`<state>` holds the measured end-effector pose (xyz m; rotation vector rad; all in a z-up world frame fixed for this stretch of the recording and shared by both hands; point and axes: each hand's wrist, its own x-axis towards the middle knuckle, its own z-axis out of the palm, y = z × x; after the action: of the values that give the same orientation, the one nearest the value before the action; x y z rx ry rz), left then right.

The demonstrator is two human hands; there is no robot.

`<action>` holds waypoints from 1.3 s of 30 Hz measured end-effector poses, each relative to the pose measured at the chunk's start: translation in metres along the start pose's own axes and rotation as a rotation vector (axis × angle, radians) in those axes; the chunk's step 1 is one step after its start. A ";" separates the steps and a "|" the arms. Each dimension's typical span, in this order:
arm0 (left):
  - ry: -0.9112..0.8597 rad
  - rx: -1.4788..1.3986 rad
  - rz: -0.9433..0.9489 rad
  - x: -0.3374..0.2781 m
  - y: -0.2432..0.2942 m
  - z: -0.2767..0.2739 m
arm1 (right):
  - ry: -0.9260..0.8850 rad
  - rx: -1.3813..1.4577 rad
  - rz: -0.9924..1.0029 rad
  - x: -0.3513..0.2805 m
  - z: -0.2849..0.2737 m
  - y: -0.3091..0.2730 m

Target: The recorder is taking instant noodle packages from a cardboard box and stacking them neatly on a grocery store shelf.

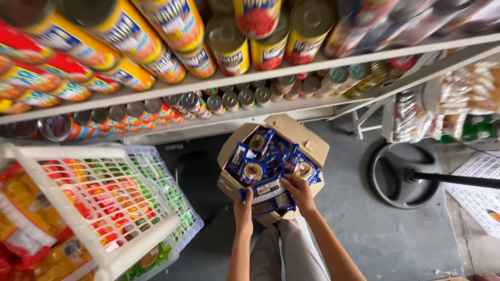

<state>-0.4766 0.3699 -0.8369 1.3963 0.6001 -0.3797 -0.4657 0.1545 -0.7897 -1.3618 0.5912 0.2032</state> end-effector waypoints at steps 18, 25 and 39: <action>0.107 0.172 0.881 -0.191 0.264 0.078 | 0.580 -0.486 -0.853 -0.164 0.013 -0.253; 0.264 0.376 1.241 -0.211 0.296 0.056 | 0.335 -0.367 -0.795 -0.207 0.003 -0.288; -0.491 -0.319 0.863 -0.219 0.298 0.054 | -0.077 0.367 -0.571 -0.239 -0.003 -0.311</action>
<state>-0.4678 0.3399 -0.4648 1.0738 -0.3482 0.0789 -0.5216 0.1312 -0.4023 -1.1068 0.1452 -0.3026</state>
